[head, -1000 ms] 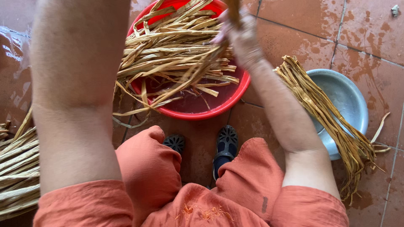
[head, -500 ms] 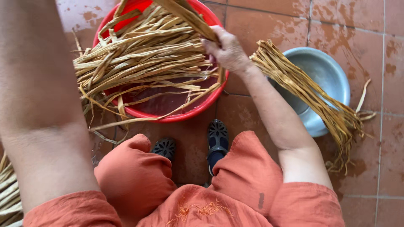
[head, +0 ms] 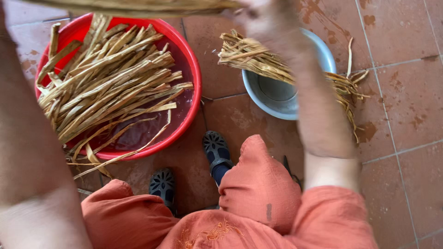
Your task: The person kneels on a wet tiled floor and soaks bundles of dried leaf strips in a red basin of water. They press the bundles under the water, lift and wring them by hand, and move treated bundles to a gray basin beside them.
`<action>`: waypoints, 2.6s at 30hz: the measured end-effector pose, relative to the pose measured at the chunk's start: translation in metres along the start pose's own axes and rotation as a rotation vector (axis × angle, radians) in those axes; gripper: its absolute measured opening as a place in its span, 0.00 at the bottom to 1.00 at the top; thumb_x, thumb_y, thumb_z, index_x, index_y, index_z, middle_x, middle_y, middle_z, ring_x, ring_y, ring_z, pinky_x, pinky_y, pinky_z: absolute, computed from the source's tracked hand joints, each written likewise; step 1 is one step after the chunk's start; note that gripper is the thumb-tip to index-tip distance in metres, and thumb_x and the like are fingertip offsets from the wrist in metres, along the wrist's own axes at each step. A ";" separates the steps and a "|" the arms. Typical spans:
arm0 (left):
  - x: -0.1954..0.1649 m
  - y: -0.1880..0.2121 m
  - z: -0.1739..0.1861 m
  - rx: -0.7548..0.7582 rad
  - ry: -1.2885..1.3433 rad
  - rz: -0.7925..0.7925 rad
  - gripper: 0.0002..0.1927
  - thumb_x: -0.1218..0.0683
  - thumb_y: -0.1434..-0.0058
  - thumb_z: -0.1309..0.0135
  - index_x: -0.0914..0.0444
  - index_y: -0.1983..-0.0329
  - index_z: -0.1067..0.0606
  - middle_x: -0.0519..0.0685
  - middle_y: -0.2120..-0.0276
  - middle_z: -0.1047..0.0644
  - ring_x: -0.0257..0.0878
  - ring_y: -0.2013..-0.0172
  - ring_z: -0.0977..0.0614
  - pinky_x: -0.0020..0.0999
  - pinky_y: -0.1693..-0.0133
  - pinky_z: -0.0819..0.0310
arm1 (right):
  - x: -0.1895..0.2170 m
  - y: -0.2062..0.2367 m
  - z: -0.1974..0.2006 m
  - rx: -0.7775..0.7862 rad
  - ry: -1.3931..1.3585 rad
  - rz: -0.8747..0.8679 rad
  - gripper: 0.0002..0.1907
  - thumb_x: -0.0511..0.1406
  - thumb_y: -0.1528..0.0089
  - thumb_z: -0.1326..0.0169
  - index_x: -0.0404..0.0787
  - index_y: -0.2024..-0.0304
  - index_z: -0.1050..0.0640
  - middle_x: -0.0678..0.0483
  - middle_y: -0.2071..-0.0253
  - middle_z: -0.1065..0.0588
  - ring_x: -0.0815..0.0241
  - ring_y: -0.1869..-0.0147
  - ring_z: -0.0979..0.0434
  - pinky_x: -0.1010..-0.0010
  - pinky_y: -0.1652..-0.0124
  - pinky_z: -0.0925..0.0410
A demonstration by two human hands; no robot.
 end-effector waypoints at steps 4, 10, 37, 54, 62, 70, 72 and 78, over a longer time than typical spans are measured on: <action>0.072 0.028 -0.101 0.241 0.174 0.165 0.13 0.49 0.37 0.37 0.59 0.67 0.28 0.45 0.77 0.29 0.37 0.76 0.25 0.36 0.72 0.32 | -0.061 0.087 0.120 0.240 0.216 -0.296 0.07 0.38 0.29 0.38 0.43 0.53 0.17 0.52 0.66 0.23 0.58 0.63 0.24 0.64 0.61 0.31; 0.187 0.093 -0.261 0.507 0.275 0.469 0.15 0.49 0.38 0.35 0.59 0.68 0.29 0.45 0.78 0.30 0.37 0.77 0.26 0.36 0.72 0.32 | -0.132 0.238 0.228 0.283 0.482 -0.581 0.05 0.37 0.32 0.40 0.46 0.54 0.19 0.51 0.63 0.26 0.55 0.56 0.27 0.62 0.53 0.34; 0.240 0.080 -0.176 1.030 -1.471 -0.213 0.13 0.49 0.37 0.41 0.58 0.54 0.17 0.56 0.62 0.17 0.50 0.58 0.16 0.46 0.49 0.25 | -0.195 0.376 0.041 0.285 0.613 -0.778 0.29 0.27 0.50 0.43 0.51 0.46 0.20 0.48 0.43 0.30 0.40 0.27 0.40 0.24 0.30 0.61; 0.228 0.123 0.026 1.089 -1.662 -0.399 0.06 0.56 0.44 0.43 0.59 0.65 0.19 0.55 0.61 0.18 0.56 0.54 0.19 0.49 0.53 0.23 | 0.053 0.050 -0.159 0.440 -0.137 -0.019 0.05 0.36 0.36 0.39 0.45 0.58 0.17 0.49 0.57 0.20 0.48 0.52 0.19 0.58 0.52 0.26; 0.238 0.135 0.034 0.869 -1.662 -0.253 0.08 0.52 0.42 0.42 0.58 0.62 0.21 0.50 0.58 0.20 0.50 0.50 0.23 0.50 0.51 0.31 | 0.126 0.074 -0.259 0.330 -0.378 -0.190 0.06 0.31 0.40 0.41 0.38 0.60 0.19 0.44 0.61 0.21 0.43 0.58 0.19 0.56 0.58 0.26; 0.248 0.152 0.000 0.931 -1.775 -0.076 0.17 0.42 0.43 0.41 0.52 0.54 0.21 0.55 0.55 0.21 0.54 0.51 0.22 0.58 0.52 0.28 | 0.110 0.089 -0.288 0.237 -0.486 -0.358 0.07 0.34 0.37 0.41 0.36 0.61 0.18 0.42 0.61 0.19 0.45 0.56 0.17 0.59 0.56 0.26; 0.247 0.156 -0.015 0.931 -1.876 -0.175 0.27 0.39 0.52 0.34 0.58 0.54 0.21 0.54 0.53 0.20 0.51 0.51 0.21 0.57 0.52 0.27 | 0.111 0.091 -0.289 0.193 -0.532 -0.374 0.07 0.34 0.37 0.41 0.35 0.60 0.19 0.42 0.60 0.20 0.45 0.56 0.17 0.59 0.56 0.25; 0.247 0.132 -0.026 0.674 -1.316 0.075 0.12 0.51 0.44 0.41 0.58 0.58 0.19 0.51 0.65 0.20 0.46 0.63 0.20 0.46 0.62 0.26 | 0.106 0.089 -0.285 0.029 -0.612 -0.667 0.18 0.37 0.37 0.42 0.34 0.47 0.26 0.45 0.50 0.26 0.59 0.61 0.18 0.68 0.60 0.25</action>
Point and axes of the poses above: each hand's wrist, its own y-axis away from the middle knuckle, its own z-axis out of the back of the hand, x = y × z, the point moved 2 cm from there along -y, towards the middle knuckle
